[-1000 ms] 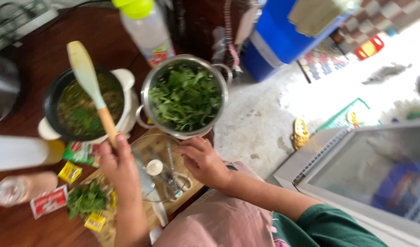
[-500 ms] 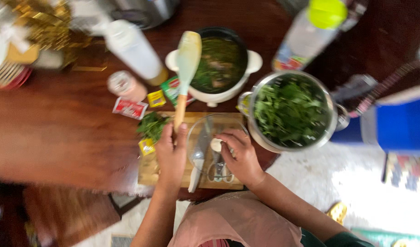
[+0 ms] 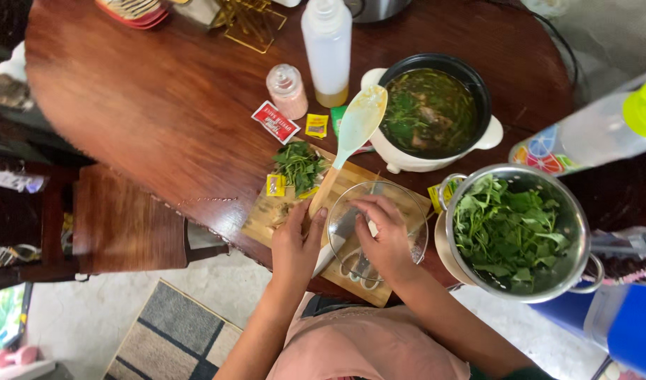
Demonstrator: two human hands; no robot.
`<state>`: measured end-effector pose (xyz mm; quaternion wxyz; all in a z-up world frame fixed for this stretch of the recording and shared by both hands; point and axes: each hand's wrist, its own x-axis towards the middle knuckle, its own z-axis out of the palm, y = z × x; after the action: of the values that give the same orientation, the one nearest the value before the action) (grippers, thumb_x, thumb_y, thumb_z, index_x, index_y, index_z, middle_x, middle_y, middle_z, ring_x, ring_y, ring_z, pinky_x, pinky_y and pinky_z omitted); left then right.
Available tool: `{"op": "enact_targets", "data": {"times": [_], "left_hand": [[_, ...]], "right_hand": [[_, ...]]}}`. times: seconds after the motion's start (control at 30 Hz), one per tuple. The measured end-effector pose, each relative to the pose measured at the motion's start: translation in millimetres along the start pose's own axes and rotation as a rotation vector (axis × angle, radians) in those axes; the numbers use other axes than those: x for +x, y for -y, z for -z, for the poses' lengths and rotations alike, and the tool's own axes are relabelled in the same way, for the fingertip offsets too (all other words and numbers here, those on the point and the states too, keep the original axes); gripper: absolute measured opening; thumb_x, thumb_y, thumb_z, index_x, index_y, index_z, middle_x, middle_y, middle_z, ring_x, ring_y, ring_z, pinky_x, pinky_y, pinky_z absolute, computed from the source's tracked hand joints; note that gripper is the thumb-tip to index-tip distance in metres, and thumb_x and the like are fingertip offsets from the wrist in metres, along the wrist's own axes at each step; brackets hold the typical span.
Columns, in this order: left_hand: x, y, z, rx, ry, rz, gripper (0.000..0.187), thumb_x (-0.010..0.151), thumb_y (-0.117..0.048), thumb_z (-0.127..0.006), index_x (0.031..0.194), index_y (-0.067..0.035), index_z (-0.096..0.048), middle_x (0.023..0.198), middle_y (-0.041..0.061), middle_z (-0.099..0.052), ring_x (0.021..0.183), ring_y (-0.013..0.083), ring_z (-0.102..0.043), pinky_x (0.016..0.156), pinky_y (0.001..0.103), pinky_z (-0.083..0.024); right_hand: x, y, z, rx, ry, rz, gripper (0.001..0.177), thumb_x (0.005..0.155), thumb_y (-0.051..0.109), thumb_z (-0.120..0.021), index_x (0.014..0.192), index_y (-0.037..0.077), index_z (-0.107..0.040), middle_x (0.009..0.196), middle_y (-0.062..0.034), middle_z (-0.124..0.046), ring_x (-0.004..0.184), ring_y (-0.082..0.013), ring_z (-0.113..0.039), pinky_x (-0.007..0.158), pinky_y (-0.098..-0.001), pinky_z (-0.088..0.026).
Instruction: The person stirs a pot of soup on a table, portions cooked rice from a rice cooker onto several small plates by hand and with a scoop, and adjusts various seasoning packets and containers.
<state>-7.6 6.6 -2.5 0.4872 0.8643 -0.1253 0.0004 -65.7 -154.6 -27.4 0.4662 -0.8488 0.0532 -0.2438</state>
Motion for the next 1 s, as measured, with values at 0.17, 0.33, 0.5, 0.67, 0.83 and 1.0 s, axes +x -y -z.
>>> {"op": "enact_targets", "data": {"times": [0.17,0.33,0.5,0.67,0.83,1.0], "left_hand": [[-14.4,6.5,11.9,0.02,-0.08,0.008,0.028,0.096,-0.024,-0.071,0.112,-0.001,-0.071,0.067,0.011,-0.061,0.054,0.0169,-0.056,0.051,0.034,-0.044],[-22.5,11.4,26.7,0.02,-0.095,0.126,0.027,0.094,-0.022,-0.073,0.111,-0.001,-0.071,0.062,0.011,-0.059,0.05,0.0186,-0.051,0.049,0.035,-0.042],[-19.9,15.1,36.9,0.01,-0.101,0.097,0.026,0.094,-0.02,-0.073,0.112,-0.001,-0.07,0.064,0.01,-0.061,0.05,0.0168,-0.054,0.048,0.034,-0.044],[-6.4,12.5,39.5,0.016,-0.041,0.005,0.027,0.094,-0.02,-0.073,0.115,-0.002,-0.071,0.065,0.012,-0.06,0.051,0.0186,-0.054,0.05,0.035,-0.045],[12.8,7.6,28.5,-0.056,0.125,-0.001,0.029,0.095,-0.022,-0.071,0.117,-0.004,-0.071,0.067,0.015,-0.064,0.052,0.0233,-0.06,0.052,0.036,-0.048],[30.3,13.3,3.9,-0.039,0.19,-0.135,0.032,0.096,-0.028,-0.071,0.117,-0.004,-0.069,0.084,0.017,-0.074,0.067,0.0287,-0.073,0.06,0.037,-0.055]], "right_hand": [[0.8,7.4,-16.4,0.074,0.111,0.038,0.028,0.089,-0.003,-0.066,0.117,0.004,-0.07,0.117,-0.0121,-0.065,0.109,-0.0319,-0.065,0.092,-0.0389,-0.052],[2.9,20.6,-32.2,0.14,0.223,-0.021,0.025,0.092,-0.002,-0.064,0.116,0.003,-0.07,0.116,-0.0105,-0.065,0.108,-0.0278,-0.066,0.091,-0.0364,-0.053],[4.9,27.2,-47.0,0.134,0.224,0.054,0.027,0.09,-0.003,-0.065,0.116,0.003,-0.071,0.116,-0.0126,-0.065,0.108,-0.0298,-0.064,0.092,-0.0371,-0.051],[8.5,31.5,-44.5,0.141,0.148,0.01,0.028,0.091,-0.003,-0.064,0.117,0.005,-0.071,0.111,-0.0105,-0.067,0.101,-0.0273,-0.068,0.086,-0.0352,-0.055],[3.8,27.4,-25.0,0.042,0.02,-0.126,0.03,0.089,-0.003,-0.065,0.116,0.006,-0.071,0.117,-0.0119,-0.068,0.102,-0.0275,-0.069,0.073,-0.0329,-0.058],[-15.7,16.8,-9.3,-0.073,-0.174,-0.094,0.029,0.089,-0.004,-0.067,0.117,0.005,-0.071,0.116,-0.0128,-0.069,0.105,-0.0284,-0.069,0.087,-0.0347,-0.056]]}}
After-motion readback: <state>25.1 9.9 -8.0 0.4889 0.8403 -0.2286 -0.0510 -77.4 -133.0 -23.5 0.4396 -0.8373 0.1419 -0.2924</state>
